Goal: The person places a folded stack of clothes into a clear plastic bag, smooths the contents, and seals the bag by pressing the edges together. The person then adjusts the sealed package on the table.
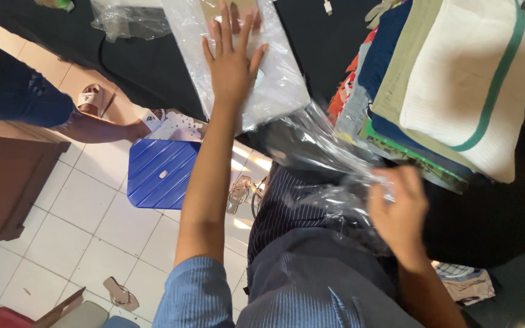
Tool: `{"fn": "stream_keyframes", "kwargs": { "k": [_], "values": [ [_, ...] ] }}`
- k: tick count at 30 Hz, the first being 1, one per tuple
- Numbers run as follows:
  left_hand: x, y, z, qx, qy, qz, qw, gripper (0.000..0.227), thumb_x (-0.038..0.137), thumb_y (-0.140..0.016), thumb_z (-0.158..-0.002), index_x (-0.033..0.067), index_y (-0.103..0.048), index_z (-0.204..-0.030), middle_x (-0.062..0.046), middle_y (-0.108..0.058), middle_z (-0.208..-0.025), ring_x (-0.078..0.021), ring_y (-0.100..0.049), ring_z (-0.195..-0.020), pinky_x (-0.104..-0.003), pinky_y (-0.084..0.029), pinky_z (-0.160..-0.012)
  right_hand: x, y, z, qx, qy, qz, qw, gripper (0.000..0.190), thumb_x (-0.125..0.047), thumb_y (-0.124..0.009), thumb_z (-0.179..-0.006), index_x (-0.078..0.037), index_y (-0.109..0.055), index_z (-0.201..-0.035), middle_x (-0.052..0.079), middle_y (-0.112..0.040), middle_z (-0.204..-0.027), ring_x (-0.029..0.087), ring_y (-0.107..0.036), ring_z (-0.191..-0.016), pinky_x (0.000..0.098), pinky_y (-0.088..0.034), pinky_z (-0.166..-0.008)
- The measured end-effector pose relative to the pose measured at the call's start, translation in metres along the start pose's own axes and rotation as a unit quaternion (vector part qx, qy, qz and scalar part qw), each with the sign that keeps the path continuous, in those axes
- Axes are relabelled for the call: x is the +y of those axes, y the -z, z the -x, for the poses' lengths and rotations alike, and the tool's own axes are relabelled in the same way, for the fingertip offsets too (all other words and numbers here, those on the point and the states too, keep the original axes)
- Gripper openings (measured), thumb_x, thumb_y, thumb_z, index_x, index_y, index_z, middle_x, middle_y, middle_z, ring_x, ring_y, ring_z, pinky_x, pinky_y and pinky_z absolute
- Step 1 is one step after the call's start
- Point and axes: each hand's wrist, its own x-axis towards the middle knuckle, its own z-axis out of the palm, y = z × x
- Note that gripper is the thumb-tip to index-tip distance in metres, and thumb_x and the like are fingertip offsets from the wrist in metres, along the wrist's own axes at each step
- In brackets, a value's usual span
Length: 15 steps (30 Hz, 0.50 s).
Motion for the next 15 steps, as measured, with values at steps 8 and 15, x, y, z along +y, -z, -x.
{"fn": "stream_keyframes", "kwargs": {
  "k": [8, 15],
  "values": [
    [0.009, 0.085, -0.023, 0.058, 0.039, 0.430, 0.900, 0.034, 0.029, -0.068, -0.107, 0.0081, -0.068, -0.134, -0.011, -0.065, -0.148, -0.0257, -0.067, -0.136, -0.036, -0.048, -0.120, -0.009, 0.039, -0.019, 0.012, 0.078, -0.228, 0.970, 0.011, -0.013, -0.066, -0.090, -0.004, -0.062, -0.096, 0.012, -0.057, -0.116, 0.022, -0.065, -0.107, 0.0339, -0.054, -0.093],
    [0.057, 0.120, 0.027, -0.145, -0.166, 0.118, 0.968, 0.096, 0.041, -0.083, -0.075, 0.0122, -0.037, -0.155, -0.014, -0.033, -0.162, -0.0349, -0.027, -0.150, -0.062, -0.011, -0.118, -0.029, -0.020, -0.051, 0.019, 0.068, -0.128, 0.989, 0.026, -0.007, -0.080, -0.091, 0.000, -0.067, -0.111, 0.012, -0.068, -0.110, 0.024, -0.069, -0.103, 0.0332, -0.054, -0.090]
  ]
}}
